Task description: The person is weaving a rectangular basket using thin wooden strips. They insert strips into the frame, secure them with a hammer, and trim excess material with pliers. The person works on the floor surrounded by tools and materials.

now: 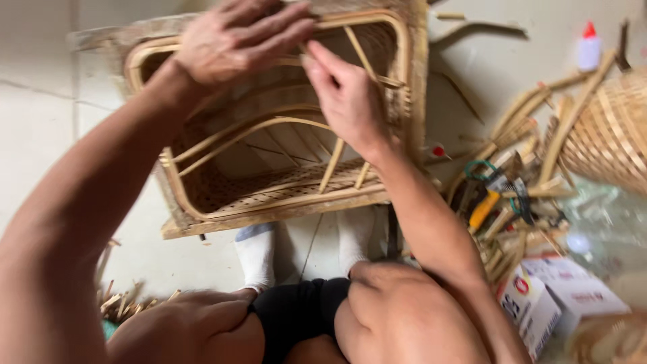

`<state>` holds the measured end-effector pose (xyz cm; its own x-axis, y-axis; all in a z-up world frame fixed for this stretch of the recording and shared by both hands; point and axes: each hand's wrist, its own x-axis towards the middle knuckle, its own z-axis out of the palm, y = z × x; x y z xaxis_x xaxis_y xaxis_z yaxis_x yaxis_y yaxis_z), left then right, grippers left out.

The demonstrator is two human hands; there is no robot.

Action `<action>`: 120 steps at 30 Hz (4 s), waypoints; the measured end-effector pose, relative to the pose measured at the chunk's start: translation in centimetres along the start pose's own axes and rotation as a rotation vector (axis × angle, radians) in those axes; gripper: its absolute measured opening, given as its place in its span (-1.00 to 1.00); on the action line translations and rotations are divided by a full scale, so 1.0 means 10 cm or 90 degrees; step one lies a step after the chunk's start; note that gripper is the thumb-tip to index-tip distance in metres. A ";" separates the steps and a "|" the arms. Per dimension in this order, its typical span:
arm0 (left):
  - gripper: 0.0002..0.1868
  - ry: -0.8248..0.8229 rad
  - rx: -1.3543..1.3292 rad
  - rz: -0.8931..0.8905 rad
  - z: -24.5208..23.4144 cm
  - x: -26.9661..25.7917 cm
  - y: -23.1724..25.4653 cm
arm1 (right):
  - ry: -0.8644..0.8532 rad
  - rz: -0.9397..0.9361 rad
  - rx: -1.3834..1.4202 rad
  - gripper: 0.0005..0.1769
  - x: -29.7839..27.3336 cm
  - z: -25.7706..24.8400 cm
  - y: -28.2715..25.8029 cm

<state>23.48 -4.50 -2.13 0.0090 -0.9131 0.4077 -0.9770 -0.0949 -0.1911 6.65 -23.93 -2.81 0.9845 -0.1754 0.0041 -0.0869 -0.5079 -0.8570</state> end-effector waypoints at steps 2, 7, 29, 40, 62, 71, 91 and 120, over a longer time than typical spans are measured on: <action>-0.56 -0.005 -0.037 0.001 -0.02 0.09 0.04 | -0.050 0.107 -0.020 -0.57 -0.01 0.02 0.05; -0.60 -0.035 -0.099 -0.021 0.04 0.01 0.04 | 0.034 -0.147 0.013 -0.63 0.06 0.06 -0.13; -0.48 -0.186 -0.478 -0.346 -1.09 -0.88 2.09 | 0.031 -0.037 -0.464 -0.81 -0.32 -2.14 2.34; -0.32 -0.113 -0.370 -0.398 -0.98 -0.66 2.22 | 0.127 -0.170 0.182 -0.70 -0.06 -0.09 0.04; -0.50 -0.029 -0.226 -0.303 -0.22 -0.68 0.36 | 0.057 -0.154 -0.056 -0.66 -0.02 0.45 -0.09; -0.41 -0.055 -0.167 -0.134 -0.15 -0.47 0.08 | 0.091 -0.175 -0.008 -0.71 0.09 0.39 -0.31; -0.19 -0.246 -0.367 -0.340 -1.29 -1.23 1.92 | 0.179 0.406 -0.252 -0.61 -0.68 -2.99 1.76; -0.38 -0.151 -0.224 -0.398 -1.18 -1.24 2.39 | 0.370 0.537 0.415 -0.67 -1.58 -2.78 2.31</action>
<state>-2.55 9.24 -1.18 0.5901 -0.7959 0.1351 -0.7852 -0.5268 0.3256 -15.11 -56.34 -8.38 0.4265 -0.6833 -0.5926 -0.4096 0.4382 -0.8001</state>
